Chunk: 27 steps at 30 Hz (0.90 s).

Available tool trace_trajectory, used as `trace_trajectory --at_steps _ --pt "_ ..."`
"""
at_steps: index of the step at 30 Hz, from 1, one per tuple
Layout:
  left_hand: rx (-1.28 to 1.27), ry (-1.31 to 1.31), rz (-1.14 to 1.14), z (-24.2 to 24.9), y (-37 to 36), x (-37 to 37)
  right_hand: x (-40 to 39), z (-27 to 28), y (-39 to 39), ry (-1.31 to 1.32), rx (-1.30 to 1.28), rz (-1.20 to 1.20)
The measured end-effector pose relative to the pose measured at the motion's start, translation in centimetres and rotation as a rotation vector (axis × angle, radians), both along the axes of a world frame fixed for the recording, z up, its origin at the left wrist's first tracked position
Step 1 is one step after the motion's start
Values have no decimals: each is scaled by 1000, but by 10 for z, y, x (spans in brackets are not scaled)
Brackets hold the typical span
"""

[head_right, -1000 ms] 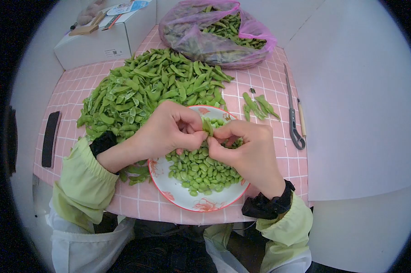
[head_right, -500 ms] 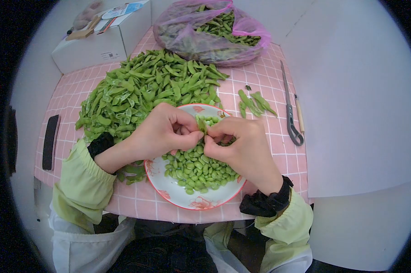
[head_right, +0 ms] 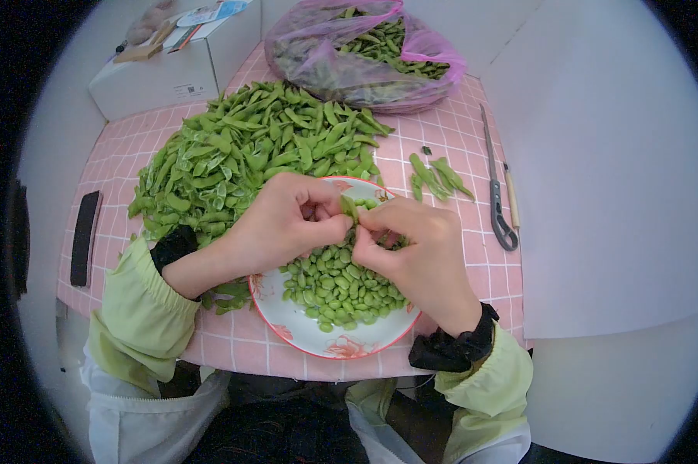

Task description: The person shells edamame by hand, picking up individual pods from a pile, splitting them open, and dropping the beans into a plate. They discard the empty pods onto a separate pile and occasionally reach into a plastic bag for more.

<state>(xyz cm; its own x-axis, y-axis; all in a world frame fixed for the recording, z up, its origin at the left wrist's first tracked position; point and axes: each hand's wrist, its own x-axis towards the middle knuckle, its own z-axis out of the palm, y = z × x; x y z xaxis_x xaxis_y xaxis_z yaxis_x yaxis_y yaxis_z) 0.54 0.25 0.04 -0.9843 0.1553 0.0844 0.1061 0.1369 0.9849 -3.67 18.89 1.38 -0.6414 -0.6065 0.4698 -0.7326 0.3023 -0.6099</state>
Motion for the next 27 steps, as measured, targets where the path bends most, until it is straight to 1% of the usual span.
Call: trace_trajectory --at_steps 1,4,7,10,12,18,27 --pt "15 -36 10 1 0 0 0 0 0 -5 -5 -1" --pt "-11 61 24 -3 3 -3 2 -1 0 -20 -14 11" --pt "-76 66 30 1 3 -1 5 1 -1 -35 -7 53" --pt "-66 18 -23 -1 2 -1 7 0 -1 -28 0 78" --pt "-59 62 -33 -8 2 -4 7 -1 1 4 5 83" --pt "-43 37 -46 -4 1 -2 7 -1 1 -73 -52 70" --pt "-7 31 -70 -3 1 -1 7 1 2 -109 -47 64"
